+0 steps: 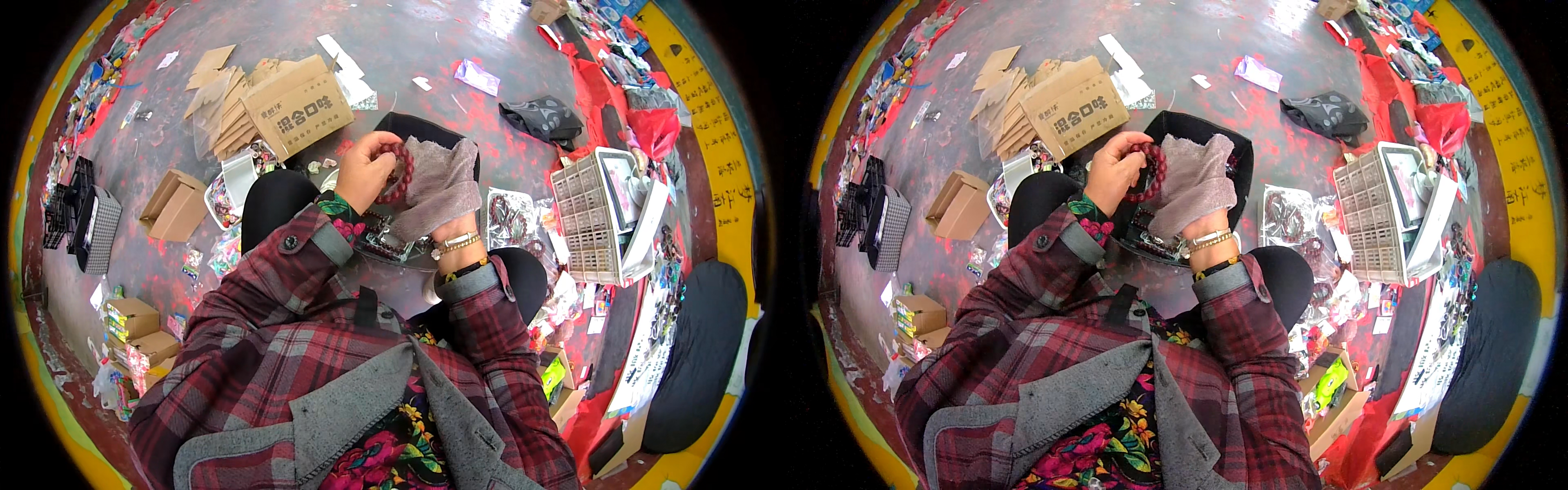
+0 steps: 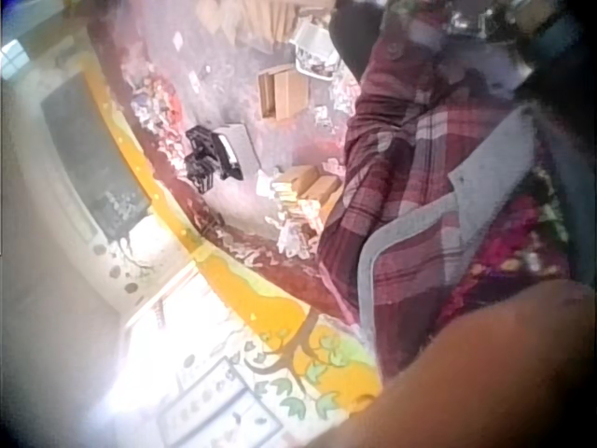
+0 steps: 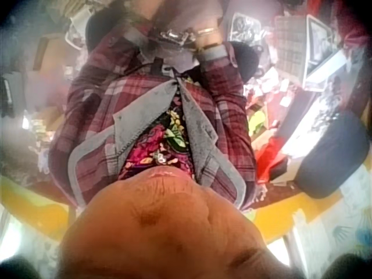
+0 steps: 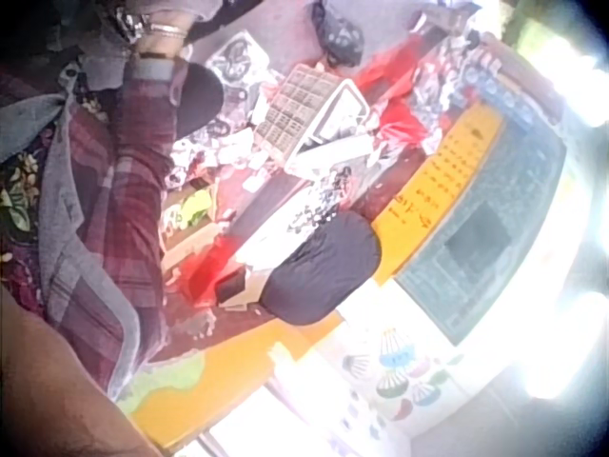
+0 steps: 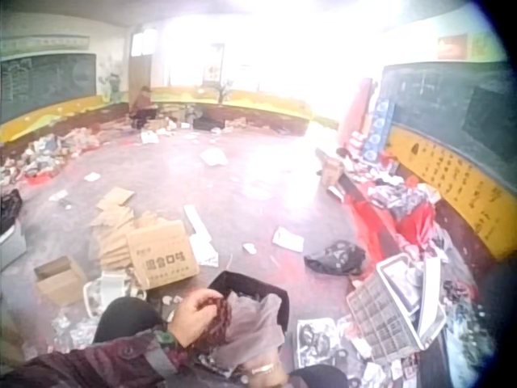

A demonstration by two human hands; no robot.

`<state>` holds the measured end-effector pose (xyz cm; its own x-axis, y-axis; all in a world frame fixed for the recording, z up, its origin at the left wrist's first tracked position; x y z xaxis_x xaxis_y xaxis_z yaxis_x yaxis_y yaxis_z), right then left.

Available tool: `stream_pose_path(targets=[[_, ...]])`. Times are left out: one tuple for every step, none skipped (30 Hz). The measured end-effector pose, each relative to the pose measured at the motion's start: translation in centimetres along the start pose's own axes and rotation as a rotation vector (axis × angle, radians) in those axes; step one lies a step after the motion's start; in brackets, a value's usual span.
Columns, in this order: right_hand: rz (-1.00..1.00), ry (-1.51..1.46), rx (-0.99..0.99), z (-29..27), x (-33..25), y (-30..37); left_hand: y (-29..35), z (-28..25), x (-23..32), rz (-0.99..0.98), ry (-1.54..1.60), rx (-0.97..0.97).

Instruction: The person sits on the floor and handles red beaded bracelets, wiping them with a cloth and placing them into small plastic bags. The person then places the packaged bracelets into a black container.

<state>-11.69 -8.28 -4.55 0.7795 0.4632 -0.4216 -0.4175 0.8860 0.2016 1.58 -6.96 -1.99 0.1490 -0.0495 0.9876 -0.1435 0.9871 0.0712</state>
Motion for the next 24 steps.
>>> stream_pose_path(targets=[[-0.013,0.003,0.006,-0.6,-0.1,-0.2,-0.1,0.1,-0.3,-0.04,-0.03,-0.031],[-0.002,0.011,0.003,-0.7,0.0,-0.2,0.0,0.3,-1.1,-0.171,0.114,-0.07],[0.008,0.02,0.0,-0.7,0.1,-0.1,0.1,0.5,-1.5,-0.246,0.173,-0.104],[0.018,0.028,-0.003,-0.7,0.3,-0.1,0.2,0.9,-1.9,-0.321,0.232,-0.138],[0.026,0.03,-0.001,-0.6,0.3,0.0,0.4,1.2,-2.2,-0.396,0.29,-0.173],[0.033,0.032,0.001,-0.4,0.3,0.1,0.6,1.4,-1.9,-0.413,0.307,-0.194],[0.041,0.034,0.004,-0.1,0.3,0.2,0.4,1.2,-2.2,-0.399,0.319,-0.194],[0.051,0.045,0.009,0.2,0.2,0.3,0.2,1.0,-2.4,-0.382,0.331,-0.194],[0.061,0.055,0.014,0.6,0.3,0.3,0.0,0.9,-2.6,-0.366,0.343,-0.193],[0.072,0.066,0.018,1.1,0.3,0.4,-0.1,0.7,-2.9,-0.362,0.346,-0.189],[0.079,0.078,0.02,2.0,0.1,0.8,0.0,0.8,-2.6,-0.36,0.351,-0.187],[0.089,0.089,0.021,3.1,0.0,1.2,0.1,0.7,-2.4,-0.357,0.354,-0.181],[0.099,0.099,0.022,3.7,0.1,1.3,0.2,0.6,-2.4,-0.347,0.335,-0.169],[0.069,0.168,-0.057,4.0,0.2,1.1,0.2,0.8,-2.2,-0.336,0.316,-0.163],[0.04,0.237,-0.136,4.1,0.4,0.8,0.2,1.0,-2.1,-0.326,0.297,-0.156],[0.011,0.305,-0.216,4.1,0.6,0.6,0.3,1.4,-1.9,-0.306,0.275,-0.174],[-0.006,0.309,-0.188,3.5,0.9,0.6,0.5,1.8,-1.8,-0.286,0.254,-0.189],[-0.022,0.314,-0.161,2.8,1.1,0.8,0.7,2.0,-1.7,-0.266,0.232,-0.204],[-0.039,0.318,-0.134,2.2,1.3,0.8,0.9,2.2,-1.6,-0.263,0.274,-0.242],[-0.086,0.498,-0.223,2.2,0.9,0.4,1.1,2.5,-1.6,-0.262,0.317,-0.283],[-0.053,0.416,-0.183,1.5,0.9,0.4,1.3,2.8,-1.5,-0.26,0.36,-0.323],[-0.02,0.335,-0.143,0.9,0.9,0.5,1.4,3.0,-1.5,-0.267,0.346,-0.328],[0.015,0.25,-0.107,0.8,1.2,0.7,1.4,2.9,-1.5,-0.254,0.33,-0.333],[-0.029,0.265,-0.104,1.4,1.0,0.9,1.4,2.8,-1.5,-0.24,0.314,-0.338]])
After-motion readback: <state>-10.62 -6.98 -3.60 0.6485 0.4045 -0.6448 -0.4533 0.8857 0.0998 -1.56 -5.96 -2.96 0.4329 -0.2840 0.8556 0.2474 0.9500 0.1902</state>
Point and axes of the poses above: each hand's wrist, its own y-axis away from the middle knuckle, its own z-axis out of the palm, x = y × z, the point moved 6 cm from there along -y, towards the middle knuckle, and after that the axes turned 5 degrees about -z, right-handed, at the moved point
